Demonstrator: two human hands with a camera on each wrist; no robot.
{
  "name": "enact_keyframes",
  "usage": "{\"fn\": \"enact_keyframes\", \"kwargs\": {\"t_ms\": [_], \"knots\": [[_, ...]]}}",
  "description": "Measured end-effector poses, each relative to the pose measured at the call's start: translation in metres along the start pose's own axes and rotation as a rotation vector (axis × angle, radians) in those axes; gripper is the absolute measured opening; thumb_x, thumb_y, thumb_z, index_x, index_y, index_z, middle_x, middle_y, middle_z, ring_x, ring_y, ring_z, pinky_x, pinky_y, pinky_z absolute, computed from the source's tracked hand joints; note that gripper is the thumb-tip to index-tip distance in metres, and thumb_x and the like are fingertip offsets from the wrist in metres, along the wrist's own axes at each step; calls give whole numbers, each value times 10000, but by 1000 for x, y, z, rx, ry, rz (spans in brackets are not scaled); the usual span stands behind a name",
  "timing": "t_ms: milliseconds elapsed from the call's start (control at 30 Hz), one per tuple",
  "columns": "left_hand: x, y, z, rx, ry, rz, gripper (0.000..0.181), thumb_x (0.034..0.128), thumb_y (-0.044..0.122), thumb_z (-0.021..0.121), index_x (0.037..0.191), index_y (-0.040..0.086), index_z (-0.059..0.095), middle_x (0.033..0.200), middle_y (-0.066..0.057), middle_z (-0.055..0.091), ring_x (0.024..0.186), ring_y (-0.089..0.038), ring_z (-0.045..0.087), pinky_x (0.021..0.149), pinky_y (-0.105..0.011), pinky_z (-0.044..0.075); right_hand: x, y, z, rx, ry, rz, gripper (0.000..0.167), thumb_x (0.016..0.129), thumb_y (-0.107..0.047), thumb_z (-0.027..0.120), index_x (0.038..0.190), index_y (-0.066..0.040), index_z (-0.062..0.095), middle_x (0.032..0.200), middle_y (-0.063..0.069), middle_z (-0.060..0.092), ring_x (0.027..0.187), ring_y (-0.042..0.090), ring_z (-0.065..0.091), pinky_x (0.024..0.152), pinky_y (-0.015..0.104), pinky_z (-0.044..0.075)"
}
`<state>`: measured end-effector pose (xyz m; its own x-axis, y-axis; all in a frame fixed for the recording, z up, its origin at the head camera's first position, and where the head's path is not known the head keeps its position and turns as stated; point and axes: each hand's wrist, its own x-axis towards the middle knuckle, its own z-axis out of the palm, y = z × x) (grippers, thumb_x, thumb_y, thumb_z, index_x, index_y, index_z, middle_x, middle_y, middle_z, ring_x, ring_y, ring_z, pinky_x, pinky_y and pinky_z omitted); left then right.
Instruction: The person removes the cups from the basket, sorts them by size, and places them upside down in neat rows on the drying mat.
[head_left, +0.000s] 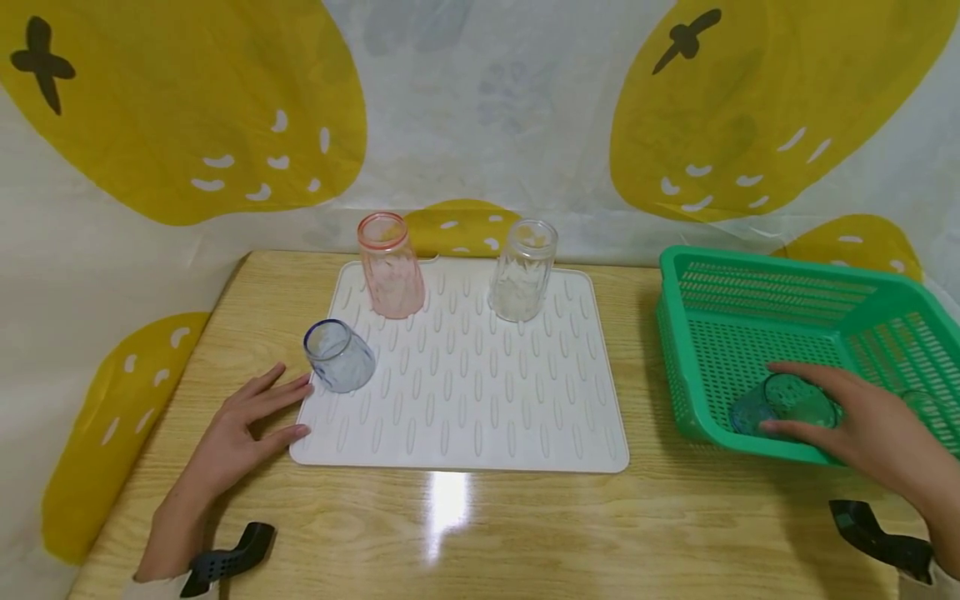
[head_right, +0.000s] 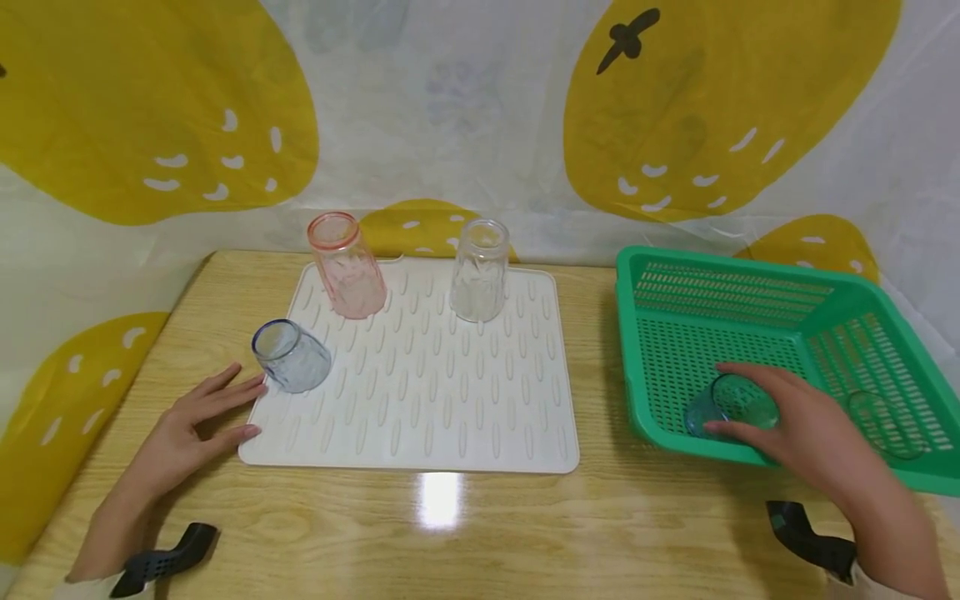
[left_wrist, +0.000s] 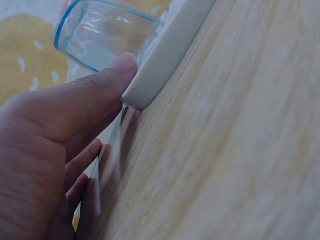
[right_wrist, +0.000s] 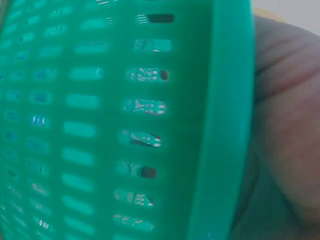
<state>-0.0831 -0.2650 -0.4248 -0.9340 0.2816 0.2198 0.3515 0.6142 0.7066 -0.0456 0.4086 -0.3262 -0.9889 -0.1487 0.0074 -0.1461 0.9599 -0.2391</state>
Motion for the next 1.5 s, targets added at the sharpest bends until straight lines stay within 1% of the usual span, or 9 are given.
{"fn": "enact_keyframes", "kwargs": {"t_ms": [67,300,633,900,1100,1267,1367,1433,1500], "knots": [[0,0,0,4,-1,5,525,765,146,813,1264,176,653,1336,-26,569,1396,-241,258,1044,-657,177,2,1,-1,-2,-35,7,786,735,-385,813,1348,-12,491,1259,346,487,1035,553,456,714,613,406],[2,0,-1,7,-2,16,531,759,139,818,1263,177,653,1332,-26,573,1392,-271,266,1042,-654,193,7,5,0,-23,-82,10,830,721,-415,817,1358,-3,478,1257,357,484,1028,565,464,703,606,421],[3,3,-1,9,0,12,524,759,138,818,1257,170,657,1325,-35,578,1389,-282,270,1041,-653,197,7,4,-3,-33,-83,36,761,725,-434,809,1302,-13,545,1223,365,509,994,566,496,672,596,433],[1,5,-1,9,-7,-20,509,775,160,807,1261,172,655,1336,-24,570,1396,-263,255,1037,-666,175,4,-1,-6,-48,-20,35,706,723,-411,819,1260,-19,580,1195,351,542,936,572,526,635,585,441],[0,4,-2,27,-34,-60,514,799,209,789,1288,182,634,1361,-12,549,1402,-288,236,1036,-674,165,-1,-6,-12,-5,60,50,697,722,-369,830,1261,-10,575,1180,355,542,868,574,555,590,583,461],[0,5,-3,34,-42,-45,516,793,200,794,1283,159,637,1357,-30,552,1396,-310,244,1029,-678,180,-5,-13,-16,60,135,64,681,731,-301,836,1268,12,559,1180,332,538,930,542,531,680,620,465],[0,7,-3,42,-46,-34,521,788,196,798,1280,143,637,1355,-40,554,1391,-326,250,1034,-672,185,-6,-17,-20,104,189,57,665,742,-237,833,1288,11,547,1178,300,538,991,475,487,797,328,514],[1,8,-3,45,-46,-31,523,785,197,800,1277,135,638,1353,-44,555,1389,-333,255,1036,-668,185,-7,-20,-23,129,235,52,653,749,-188,829,1303,5,541,1179,281,539,1005,431,469,795,92,425],[1,9,-3,46,-48,-28,522,783,199,801,1274,127,640,1351,-51,556,1385,-341,259,1036,-668,185,-7,-22,-24,156,276,56,646,760,-154,820,1322,-10,536,1191,264,537,1096,264,494,731,-53,261]]}}
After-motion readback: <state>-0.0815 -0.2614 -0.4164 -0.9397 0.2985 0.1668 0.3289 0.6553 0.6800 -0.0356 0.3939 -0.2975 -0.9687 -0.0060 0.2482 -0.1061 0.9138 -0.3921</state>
